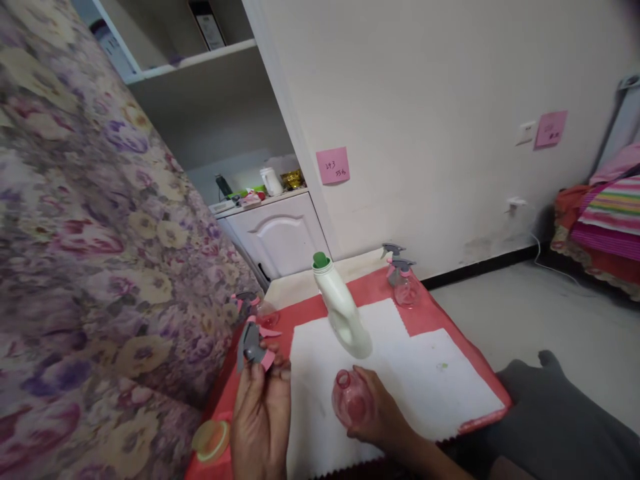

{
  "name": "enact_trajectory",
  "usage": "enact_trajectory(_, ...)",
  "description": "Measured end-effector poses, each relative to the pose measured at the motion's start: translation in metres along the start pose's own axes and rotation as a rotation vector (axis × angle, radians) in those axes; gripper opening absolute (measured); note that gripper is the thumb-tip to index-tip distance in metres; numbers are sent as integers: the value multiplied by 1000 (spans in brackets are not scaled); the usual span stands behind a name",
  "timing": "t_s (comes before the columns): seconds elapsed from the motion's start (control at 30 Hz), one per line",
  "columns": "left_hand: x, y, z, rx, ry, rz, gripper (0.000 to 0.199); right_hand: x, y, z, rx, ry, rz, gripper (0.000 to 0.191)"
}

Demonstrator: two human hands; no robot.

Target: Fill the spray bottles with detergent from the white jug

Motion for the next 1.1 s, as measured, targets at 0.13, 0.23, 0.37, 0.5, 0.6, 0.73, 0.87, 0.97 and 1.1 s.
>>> enact_trajectory(0.13, -5, -10, -28, 26, 54, -84, 32, 0, -1, -1, 9, -2, 15, 107)
enact_trajectory(0.23, -8, -1, -39, 40, 89, -85, 39, 0, -2, -1, 1, -11, 29, 109)
enact_trajectory(0.37, -10, 20, -41, 25, 121, -21, 36, 1, -3, -2, -19, -13, 54, 108)
enact_trajectory(0.5, -15, 48, -33, 82, 187, 57, 29, 1, -3, -2, -42, -20, 83, 106)
enact_trajectory(0.6, -23, 68, -25, 230, 251, 137, 27, 1, -4, -2, -46, -35, 85, 106)
enact_trajectory(0.73, -32, 88, -12, 331, 300, 223, 27, 0, -2, -1, -21, -35, 85, 107)
enact_trajectory(0.87, -34, 99, -4, 347, 349, 265, 29, -1, 2, 1, 2, -12, 97, 106)
enact_trajectory(0.97, -33, 102, -3, 326, 372, 275, 31, 0, 1, 1, 17, -11, 110, 106)
enact_trajectory(1.1, -34, 103, -5, 322, 388, 283, 31, 0, -5, 0, 33, -16, 115, 106)
Point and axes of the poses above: each hand's wrist, its own x-axis towards the middle knuckle, its own z-axis out of the back of the hand, y = z × x, the point moved 5 cm from there along x, towards the middle knuckle, and after that the axes turned 10 degrees about y, right-handed, at the moved point
